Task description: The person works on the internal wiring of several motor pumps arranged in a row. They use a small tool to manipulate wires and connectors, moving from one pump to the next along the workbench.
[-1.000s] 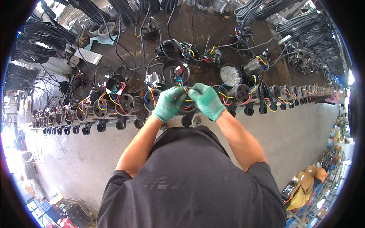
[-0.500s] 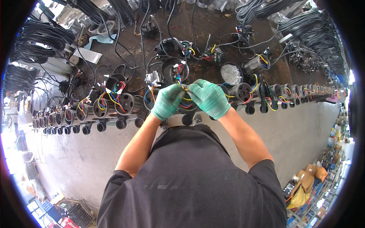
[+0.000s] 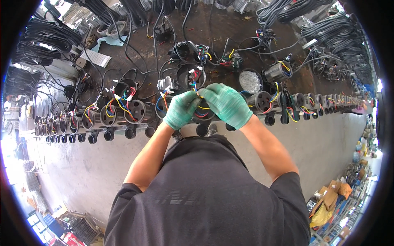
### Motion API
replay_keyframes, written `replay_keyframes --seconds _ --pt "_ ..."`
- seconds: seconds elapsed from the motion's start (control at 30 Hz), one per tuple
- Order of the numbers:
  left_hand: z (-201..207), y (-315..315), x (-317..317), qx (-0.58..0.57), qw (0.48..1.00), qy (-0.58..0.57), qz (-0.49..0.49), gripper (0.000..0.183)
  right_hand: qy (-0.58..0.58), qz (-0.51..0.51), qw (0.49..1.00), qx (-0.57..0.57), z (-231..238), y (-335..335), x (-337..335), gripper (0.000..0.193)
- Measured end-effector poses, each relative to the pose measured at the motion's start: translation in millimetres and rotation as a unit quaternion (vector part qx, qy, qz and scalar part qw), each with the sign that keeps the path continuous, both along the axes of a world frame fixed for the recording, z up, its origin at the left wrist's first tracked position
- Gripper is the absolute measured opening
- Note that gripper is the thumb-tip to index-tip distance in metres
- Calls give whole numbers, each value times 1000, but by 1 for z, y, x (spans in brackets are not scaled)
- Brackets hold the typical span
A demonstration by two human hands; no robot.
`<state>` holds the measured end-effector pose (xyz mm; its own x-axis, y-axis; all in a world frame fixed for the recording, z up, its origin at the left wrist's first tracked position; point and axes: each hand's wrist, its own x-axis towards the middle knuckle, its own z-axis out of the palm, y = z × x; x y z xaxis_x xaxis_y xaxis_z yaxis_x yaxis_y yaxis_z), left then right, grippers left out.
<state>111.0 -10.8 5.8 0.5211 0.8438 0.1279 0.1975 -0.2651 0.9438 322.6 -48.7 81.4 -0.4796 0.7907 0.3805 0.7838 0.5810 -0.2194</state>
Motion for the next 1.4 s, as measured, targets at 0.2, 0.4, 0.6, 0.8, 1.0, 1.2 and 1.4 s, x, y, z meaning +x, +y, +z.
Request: replay_keyframes --seconds 0.2,0.4,0.6,0.8,1.0,1.2,1.4 --pt "2 -1 3 24 999 -27 6 18 -32 28 999 -2 -15 3 10 17" --pt "-2 1 1 16 999 -39 -10 21 545 -146 579 -588 -7 -6 -13 39" --pt "14 1 0 -3 1000 -2 -13 19 306 -126 886 -325 -11 -9 2 31" --pt "6 2 1 -9 1000 1 -26 16 6 68 998 16 -18 9 15 20" --pt "-18 -5 8 138 988 -21 60 19 292 -122 917 -243 -17 1 -3 17" --pt "-10 -5 7 71 995 -11 70 13 214 -103 895 -378 4 28 20 33" --pt "8 -6 13 78 994 9 80 12 -244 -150 887 -362 -45 118 167 24"
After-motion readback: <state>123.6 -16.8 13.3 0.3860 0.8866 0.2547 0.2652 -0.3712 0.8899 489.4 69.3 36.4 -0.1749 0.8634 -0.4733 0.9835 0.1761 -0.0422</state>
